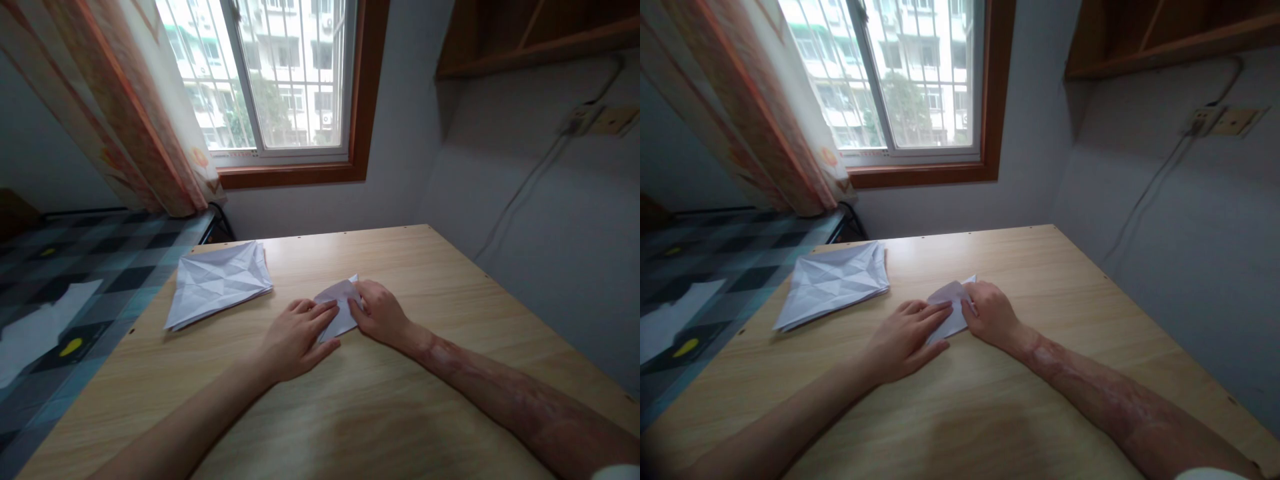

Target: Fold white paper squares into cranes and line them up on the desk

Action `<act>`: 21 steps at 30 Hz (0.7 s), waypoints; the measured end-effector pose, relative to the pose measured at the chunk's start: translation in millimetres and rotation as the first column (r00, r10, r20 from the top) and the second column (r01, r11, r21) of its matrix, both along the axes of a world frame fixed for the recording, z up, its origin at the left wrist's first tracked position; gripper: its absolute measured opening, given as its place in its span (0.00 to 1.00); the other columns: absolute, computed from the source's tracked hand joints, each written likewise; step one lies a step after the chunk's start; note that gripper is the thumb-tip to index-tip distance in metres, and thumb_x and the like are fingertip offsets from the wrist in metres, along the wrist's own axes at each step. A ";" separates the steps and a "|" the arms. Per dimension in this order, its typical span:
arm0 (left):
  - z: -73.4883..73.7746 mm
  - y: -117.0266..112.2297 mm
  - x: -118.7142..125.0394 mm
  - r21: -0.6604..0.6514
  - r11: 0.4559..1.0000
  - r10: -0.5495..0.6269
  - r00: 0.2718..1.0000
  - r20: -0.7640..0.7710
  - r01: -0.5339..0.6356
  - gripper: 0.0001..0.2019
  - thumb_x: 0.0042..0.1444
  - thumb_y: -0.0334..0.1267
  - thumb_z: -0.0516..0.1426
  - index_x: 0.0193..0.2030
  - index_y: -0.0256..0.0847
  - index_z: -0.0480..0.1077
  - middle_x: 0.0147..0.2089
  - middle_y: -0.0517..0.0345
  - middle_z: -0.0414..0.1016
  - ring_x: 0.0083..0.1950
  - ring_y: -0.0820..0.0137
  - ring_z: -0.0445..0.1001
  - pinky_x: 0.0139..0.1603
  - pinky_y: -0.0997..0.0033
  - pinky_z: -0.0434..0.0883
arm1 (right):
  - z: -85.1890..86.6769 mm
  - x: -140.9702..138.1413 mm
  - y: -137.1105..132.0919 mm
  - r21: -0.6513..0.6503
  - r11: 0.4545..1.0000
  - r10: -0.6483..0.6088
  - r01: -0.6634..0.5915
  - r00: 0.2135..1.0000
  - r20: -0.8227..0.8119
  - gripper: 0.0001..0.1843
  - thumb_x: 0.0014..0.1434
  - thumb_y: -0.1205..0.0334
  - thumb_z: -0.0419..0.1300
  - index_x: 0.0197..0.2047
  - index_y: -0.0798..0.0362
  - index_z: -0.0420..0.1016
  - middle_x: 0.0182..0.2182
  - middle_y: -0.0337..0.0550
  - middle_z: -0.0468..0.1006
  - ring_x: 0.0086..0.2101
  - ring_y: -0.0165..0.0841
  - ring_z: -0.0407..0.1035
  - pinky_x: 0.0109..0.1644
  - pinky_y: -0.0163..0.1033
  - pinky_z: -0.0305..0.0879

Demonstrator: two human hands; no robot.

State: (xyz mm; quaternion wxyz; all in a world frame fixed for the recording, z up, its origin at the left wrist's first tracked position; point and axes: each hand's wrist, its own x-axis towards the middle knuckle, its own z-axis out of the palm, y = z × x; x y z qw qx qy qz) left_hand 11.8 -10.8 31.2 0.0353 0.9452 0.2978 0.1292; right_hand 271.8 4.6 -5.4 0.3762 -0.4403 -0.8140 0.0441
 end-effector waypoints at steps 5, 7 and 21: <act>-0.3 0.8 0.7 0.041 0.998 -0.037 0.998 -0.051 0.039 0.30 0.77 0.58 0.53 0.77 0.45 0.68 0.72 0.44 0.75 0.65 0.49 0.76 0.67 0.45 0.69 | 1.1 2.6 3.0 -0.100 0.995 -0.016 0.010 0.998 -0.063 0.07 0.72 0.65 0.58 0.39 0.49 0.72 0.38 0.46 0.81 0.40 0.41 0.74 0.48 0.44 0.67; -0.5 1.0 1.0 0.042 0.998 -0.053 0.998 -0.040 0.055 0.28 0.76 0.57 0.54 0.74 0.44 0.71 0.72 0.43 0.76 0.65 0.48 0.76 0.68 0.45 0.68 | 2.9 3.5 3.9 -0.137 0.991 -0.006 -0.007 0.996 -0.091 0.09 0.72 0.64 0.58 0.37 0.49 0.73 0.36 0.45 0.80 0.39 0.40 0.73 0.46 0.42 0.66; -1.4 0.3 -2.7 -0.056 0.993 -0.095 0.991 0.090 0.101 0.30 0.70 0.59 0.62 0.73 0.46 0.69 0.76 0.42 0.73 0.73 0.43 0.73 0.75 0.40 0.64 | 9.5 5.1 3.2 -0.300 0.942 0.051 -0.152 0.946 -0.319 0.10 0.76 0.53 0.55 0.49 0.49 0.71 0.37 0.40 0.78 0.36 0.37 0.72 0.41 0.40 0.67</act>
